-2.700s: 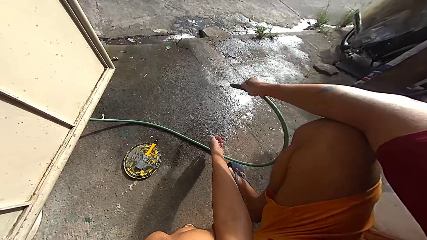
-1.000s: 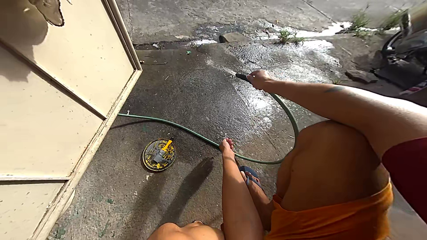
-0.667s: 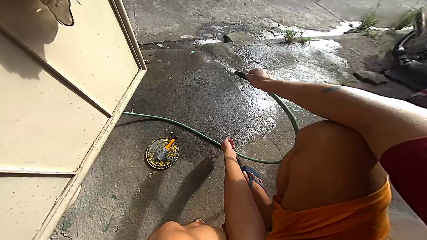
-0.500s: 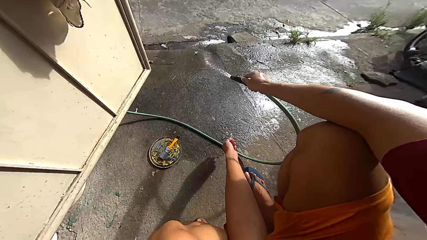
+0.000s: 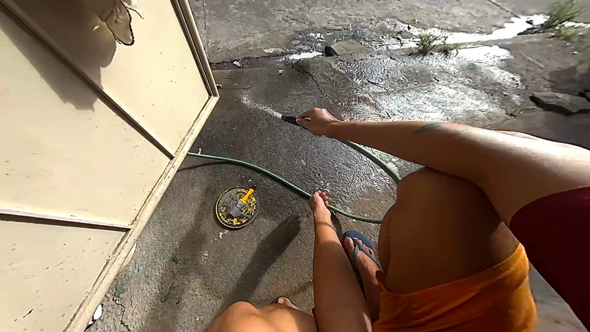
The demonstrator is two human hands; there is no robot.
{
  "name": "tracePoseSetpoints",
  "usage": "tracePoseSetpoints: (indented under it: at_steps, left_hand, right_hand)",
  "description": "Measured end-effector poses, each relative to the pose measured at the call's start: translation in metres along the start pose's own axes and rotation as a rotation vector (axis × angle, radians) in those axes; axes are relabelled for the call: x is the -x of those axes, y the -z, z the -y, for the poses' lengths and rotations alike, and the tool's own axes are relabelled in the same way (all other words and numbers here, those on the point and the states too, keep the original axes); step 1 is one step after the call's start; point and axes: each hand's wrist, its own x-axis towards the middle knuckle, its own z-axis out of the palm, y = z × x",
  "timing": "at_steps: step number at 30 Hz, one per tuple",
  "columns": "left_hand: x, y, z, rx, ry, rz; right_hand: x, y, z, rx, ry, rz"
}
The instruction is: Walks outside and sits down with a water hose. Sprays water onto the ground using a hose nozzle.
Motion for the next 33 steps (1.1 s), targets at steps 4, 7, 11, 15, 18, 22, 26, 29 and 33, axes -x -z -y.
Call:
tracePoseSetpoints:
  at_steps: [4, 7, 11, 15, 18, 22, 26, 29, 33]
  left_hand:
    - [0.000, 0.002, -0.002, 0.000, -0.020, -0.007]
    - [-0.001, 0.003, -0.003, 0.015, -0.017, -0.008]
    - [0.000, 0.004, -0.005, 0.019, -0.007, -0.007]
    - [0.000, 0.003, -0.005, 0.012, -0.013, 0.000]
    - [0.001, 0.003, -0.005, 0.020, -0.017, 0.006]
    - [0.003, 0.002, -0.005, 0.020, -0.018, 0.004]
    - [0.005, 0.001, -0.006, 0.034, -0.011, 0.003]
    - [0.004, 0.001, -0.006, 0.027, -0.011, 0.006]
    - [0.004, 0.005, -0.005, 0.013, -0.014, 0.007]
  right_hand:
    - [-0.003, -0.002, 0.012, -0.028, 0.009, 0.002]
    - [-0.007, -0.001, 0.014, -0.040, -0.041, 0.003]
    - [-0.014, 0.003, 0.008, -0.027, -0.116, -0.014]
    - [-0.023, 0.015, -0.016, 0.048, -0.105, -0.043]
    - [-0.029, 0.025, -0.035, 0.108, -0.150, -0.082]
    - [-0.026, 0.039, -0.050, 0.153, -0.249, -0.116]
    - [-0.024, 0.039, -0.050, 0.142, -0.247, -0.123]
    - [-0.024, 0.033, -0.042, 0.111, -0.172, -0.109]
    - [-0.027, 0.033, -0.037, 0.122, -0.154, -0.127]
